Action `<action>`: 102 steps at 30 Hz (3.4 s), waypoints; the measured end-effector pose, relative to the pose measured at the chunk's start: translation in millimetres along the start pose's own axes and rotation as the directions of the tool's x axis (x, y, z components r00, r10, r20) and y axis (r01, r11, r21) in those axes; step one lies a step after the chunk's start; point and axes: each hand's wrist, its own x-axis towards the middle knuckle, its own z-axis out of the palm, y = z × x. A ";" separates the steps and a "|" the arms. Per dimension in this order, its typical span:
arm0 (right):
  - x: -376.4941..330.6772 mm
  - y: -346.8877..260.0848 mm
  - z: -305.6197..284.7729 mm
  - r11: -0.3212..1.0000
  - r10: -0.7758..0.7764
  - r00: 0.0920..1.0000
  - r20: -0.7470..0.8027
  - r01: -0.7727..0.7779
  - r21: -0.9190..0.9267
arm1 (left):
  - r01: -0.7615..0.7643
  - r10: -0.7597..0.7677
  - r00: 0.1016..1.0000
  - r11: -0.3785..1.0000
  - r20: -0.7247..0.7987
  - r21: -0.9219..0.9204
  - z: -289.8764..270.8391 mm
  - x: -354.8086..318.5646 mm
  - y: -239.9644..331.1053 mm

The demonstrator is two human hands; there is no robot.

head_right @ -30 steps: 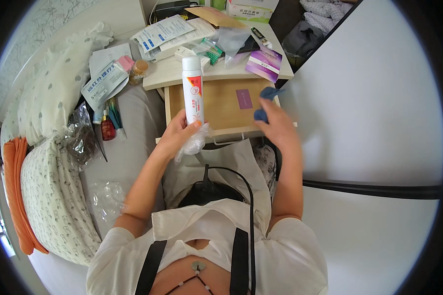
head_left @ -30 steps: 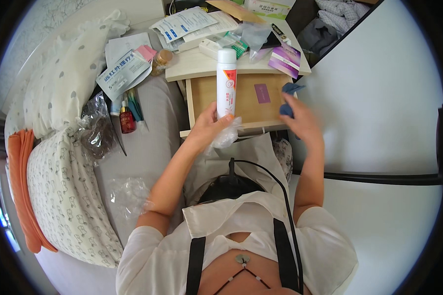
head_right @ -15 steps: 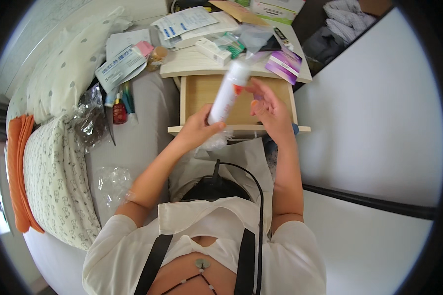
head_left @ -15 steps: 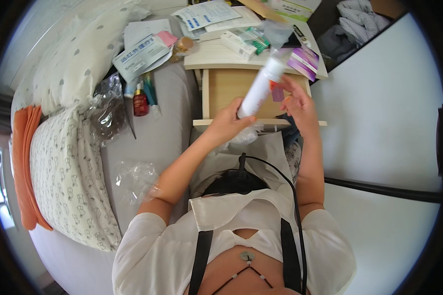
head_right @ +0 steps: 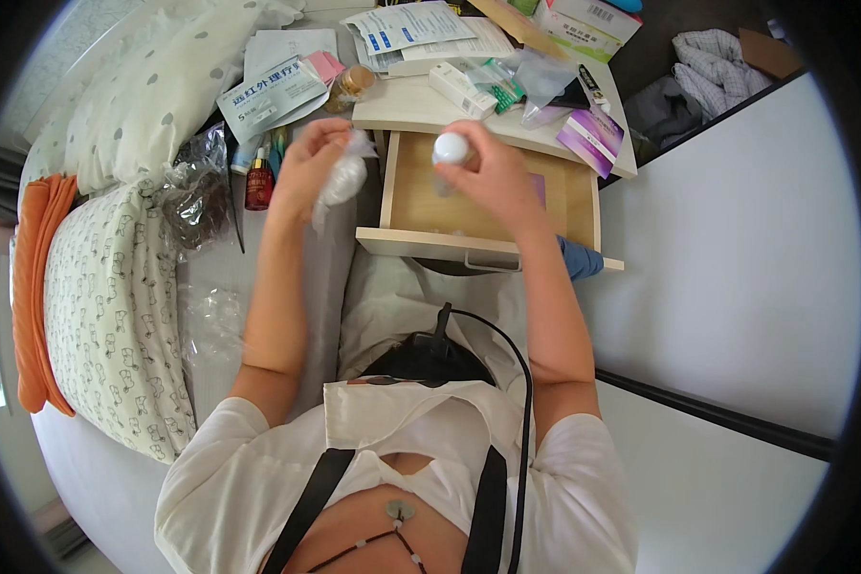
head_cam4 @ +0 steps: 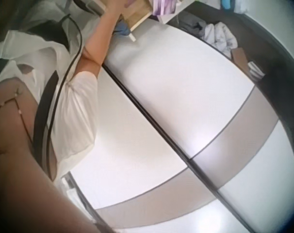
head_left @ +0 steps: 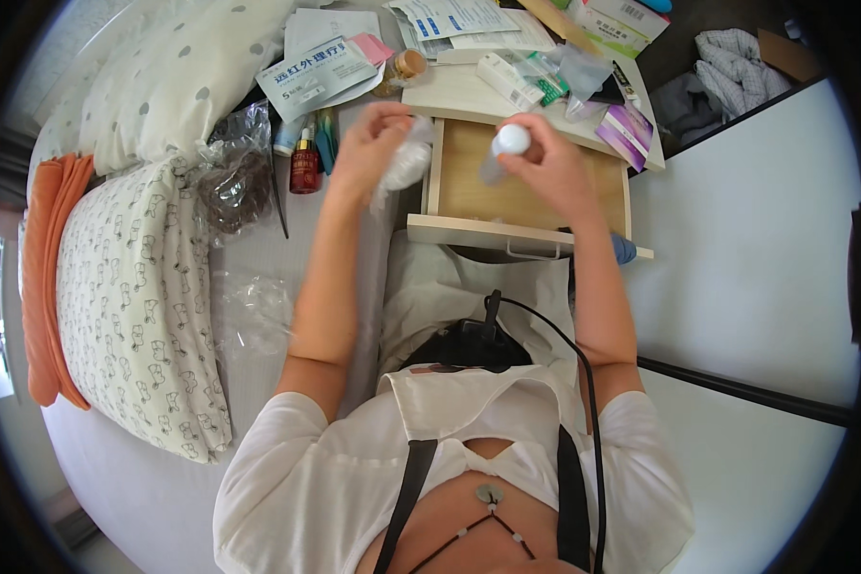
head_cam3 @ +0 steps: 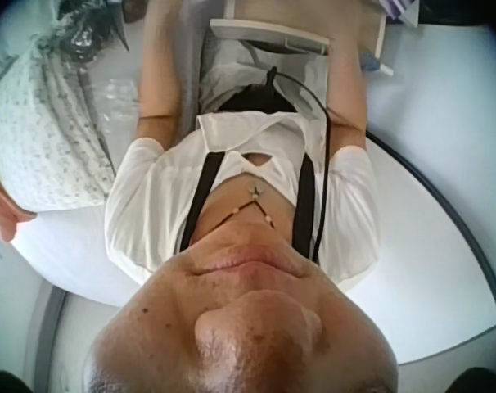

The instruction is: The person picks up a blue cloth, plastic bags, and medicine boxes from a nightstand, wipes a medicine box and a packet with the cloth, and places them into an open drawer.

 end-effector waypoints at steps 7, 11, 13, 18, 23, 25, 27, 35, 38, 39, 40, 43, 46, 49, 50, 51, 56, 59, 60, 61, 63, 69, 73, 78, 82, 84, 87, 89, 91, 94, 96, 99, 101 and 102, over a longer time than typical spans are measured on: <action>0.4 25.4 40.7 0.994 0.084 0.978 0.191 -0.069 -0.087 | 0.071 -0.081 0.995 0.989 -0.067 -0.132 0.0 3.8 -12.4; -2.5 23.7 50.4 0.997 0.068 0.970 0.233 -0.055 -0.062 | 0.081 -0.085 0.995 0.994 -0.061 -0.074 3.7 7.3 -28.9; -6.1 23.4 52.1 0.992 0.102 0.964 0.244 -0.080 -0.100 | 0.080 -0.085 0.995 0.993 -0.062 -0.082 3.3 6.7 -33.1; -12.5 19.3 53.3 0.992 0.094 0.945 0.314 -0.061 -0.113 | 0.040 -0.078 0.984 0.973 -0.158 -0.228 9.4 10.3 -40.9; -16.7 19.6 49.3 0.991 0.131 0.919 0.371 -0.107 -0.084 | 0.089 -0.119 0.983 0.976 -0.143 -0.200 8.8 8.1 -30.2; -18.3 26.4 47.5 0.993 0.117 0.920 0.373 -0.111 -0.036 | 0.090 -0.123 0.982 0.972 -0.145 -0.216 8.9 6.2 -28.4; -19.6 30.7 43.1 0.994 0.100 0.922 0.374 -0.111 0.008 | 0.087 -0.124 0.981 0.968 -0.147 -0.236 9.9 6.0 -27.4; -12.9 20.9 37.2 0.994 0.028 0.994 0.103 -0.038 0.100 | 0.004 -0.058 0.983 0.956 -0.176 -0.292 15.5 7.3 -36.6; -5.5 -2.9 43.9 0.996 -0.021 0.991 0.135 0.010 0.085 | -0.023 -0.051 0.985 0.910 -0.167 -0.415 21.9 3.8 -30.3; -2.9 -8.8 47.9 0.996 -0.022 0.991 0.134 0.011 0.085 | -0.024 -0.050 0.985 0.910 -0.166 -0.414 22.6 4.0 -30.5; -0.1 -14.2 52.3 0.997 -0.061 0.986 0.157 0.053 0.056 | -0.077 0.010 0.989 0.890 -0.149 -0.449 23.1 4.4 -31.1; 3.9 -20.4 62.7 0.989 -0.149 0.975 0.164 0.147 0.023 | -0.110 0.064 0.992 0.855 -0.108 -0.507 32.3 -0.3 -20.3; 8.6 -18.8 69.2 0.981 -0.192 0.977 0.092 0.190 0.030 | -0.052 0.032 0.998 0.827 -0.045 -0.560 38.9 -5.8 -11.1; 16.8 -6.5 73.9 0.976 -0.211 0.977 -0.006 0.211 0.043 | -0.024 0.048 0.999 0.806 0.025 -0.592 42.4 -7.5 -9.6; 18.3 -2.8 73.8 0.971 -0.235 0.971 -0.052 0.237 0.041 | -0.035 0.088 0.994 0.802 0.060 -0.596 43.4 -7.8 -10.1; 18.6 -1.4 71.7 0.971 -0.233 0.971 -0.050 0.235 0.041 | -0.034 0.086 0.995 0.801 0.058 -0.597 44.1 -7.9 -10.9; 17.1 3.7 56.3 0.988 -0.149 0.986 -0.072 0.150 0.017 | 0.133 0.005 0.974 0.794 0.225 -0.594 45.7 -9.3 -17.7; 18.5 18.4 48.9 0.995 -0.098 0.988 -0.117 0.094 -0.041 | 0.123 -0.022 0.981 0.842 0.194 -0.525 50.3 -10.8 -16.9; 18.8 24.3 46.0 0.995 -0.097 0.989 -0.113 0.093 -0.041 | 0.123 -0.024 0.981 0.841 0.192 -0.526 49.2 -10.5 -17.8; 19.0 30.2 43.4 0.998 -0.061 0.988 -0.142 0.057 -0.033 | 0.074 -0.025 0.994 0.872 0.108 -0.484 47.0 -9.0 -18.9; 19.6 31.0 41.3 0.999 -0.029 0.986 -0.161 0.025 -0.028 | 0.025 -0.021 1.000 0.898 0.014 -0.440 41.6 -5.0 -22.8; 27.9 7.8 45.3 0.977 -0.159 0.961 -0.224 0.187 0.107 | 0.050 -0.166 0.972 0.841 -0.169 -0.538 29.4 1.5 -33.7; 43.3 -11.4 60.2 0.987 -0.071 0.991 -0.110 0.086 0.138 | -0.146 -0.043 0.944 0.834 -0.326 -0.532 25.1 2.6 -33.0; 68.2 -13.3 79.4 0.983 -0.147 0.988 -0.049 0.151 0.108 | -0.249 -0.033 0.884 0.809 -0.466 -0.532 5.7 7.3 -19.5; 84.0 -5.2 102.3 0.961 -0.256 0.967 -0.011 0.253 -0.116 | -0.408 0.166 0.825 0.837 -0.540 -0.366 -19.2 9.5 0.7; 91.6 -6.6 119.2 0.967 -0.254 0.967 -0.018 0.253 -0.029 | -0.434 0.179 0.806 0.826 -0.563 -0.359 -29.1 9.4 1.8; 100.1 -11.4 144.1 0.977 -0.210 0.977 -0.037 0.211 0.013 | -0.447 0.178 0.815 0.799 -0.552 -0.402 -36.1 9.3 6.9; 107.1 -4.2 159.0 0.971 -0.239 0.971 -0.020 0.240 0.023 | -0.481 0.176 0.768 0.794 -0.615 -0.373 -35.4 10.2 8.6; 108.6 -4.8 168.5 0.906 -0.412 0.909 0.068 0.416 -0.071 | -0.509 0.211 0.750 0.790 -0.627 -0.342 -32.7 10.5 11.7; 107.0 -6.2 176.2 0.899 -0.417 0.869 0.268 0.437 -0.019 | -0.543 0.279 0.620 0.827 -0.733 -0.145 -24.8 4.1 21.2; 103.5 -12.8 168.4 0.887 -0.439 0.832 0.341 0.461 0.019 | -0.522 0.332 0.602 0.852 -0.726 -0.044 -18.3 -2.3 27.8; 85.9 -13.5 148.2 0.853 -0.452 0.840 0.300 0.505 -0.129 | -0.555 0.427 0.569 0.830 -0.703 0.055 -10.4 -1.4 23.0; 76.1 -8.6 130.4 0.874 -0.422 0.862 0.280 0.470 -0.127 | -0.562 0.522 0.582 0.813 -0.623 0.155 -7.5 -1.7 20.8; 68.8 -12.5 116.6 0.904 -0.344 0.876 0.338 0.406 -0.133 | -0.569 0.516 0.599 0.812 -0.612 0.127 -5.9 0.3 18.1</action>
